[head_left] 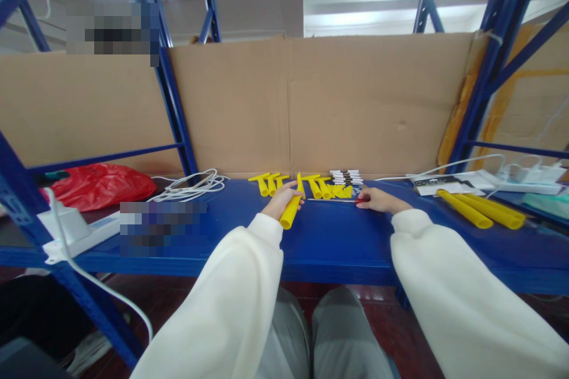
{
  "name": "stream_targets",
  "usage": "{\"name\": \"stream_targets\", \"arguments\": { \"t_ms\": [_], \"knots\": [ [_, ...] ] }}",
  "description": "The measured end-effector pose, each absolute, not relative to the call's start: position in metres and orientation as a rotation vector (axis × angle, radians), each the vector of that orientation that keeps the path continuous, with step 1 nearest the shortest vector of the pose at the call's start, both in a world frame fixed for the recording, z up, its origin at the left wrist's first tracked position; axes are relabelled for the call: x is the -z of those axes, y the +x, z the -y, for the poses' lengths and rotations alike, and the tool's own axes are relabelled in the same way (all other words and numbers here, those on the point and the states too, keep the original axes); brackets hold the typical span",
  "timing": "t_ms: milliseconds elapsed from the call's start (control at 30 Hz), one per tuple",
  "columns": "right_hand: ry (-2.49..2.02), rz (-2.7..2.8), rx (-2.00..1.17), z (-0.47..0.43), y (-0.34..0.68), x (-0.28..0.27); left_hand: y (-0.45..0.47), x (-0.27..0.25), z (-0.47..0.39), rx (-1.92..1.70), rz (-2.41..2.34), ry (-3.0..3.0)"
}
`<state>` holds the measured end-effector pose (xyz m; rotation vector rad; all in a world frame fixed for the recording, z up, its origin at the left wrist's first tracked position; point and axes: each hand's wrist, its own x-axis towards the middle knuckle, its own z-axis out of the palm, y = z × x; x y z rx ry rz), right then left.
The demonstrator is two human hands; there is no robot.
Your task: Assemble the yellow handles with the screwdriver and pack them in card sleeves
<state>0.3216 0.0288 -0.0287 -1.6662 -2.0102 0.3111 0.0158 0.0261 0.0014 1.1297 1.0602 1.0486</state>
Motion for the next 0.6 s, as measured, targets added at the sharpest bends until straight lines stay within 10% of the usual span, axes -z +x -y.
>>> {"name": "stream_targets", "arguments": {
  "t_ms": [600],
  "knots": [
    [-1.364, 1.883, -0.632, -0.0248, 0.3170, 0.0254, 0.0177, -0.0019, -0.0211, -1.046, -1.107, 1.210]
  ]
}}
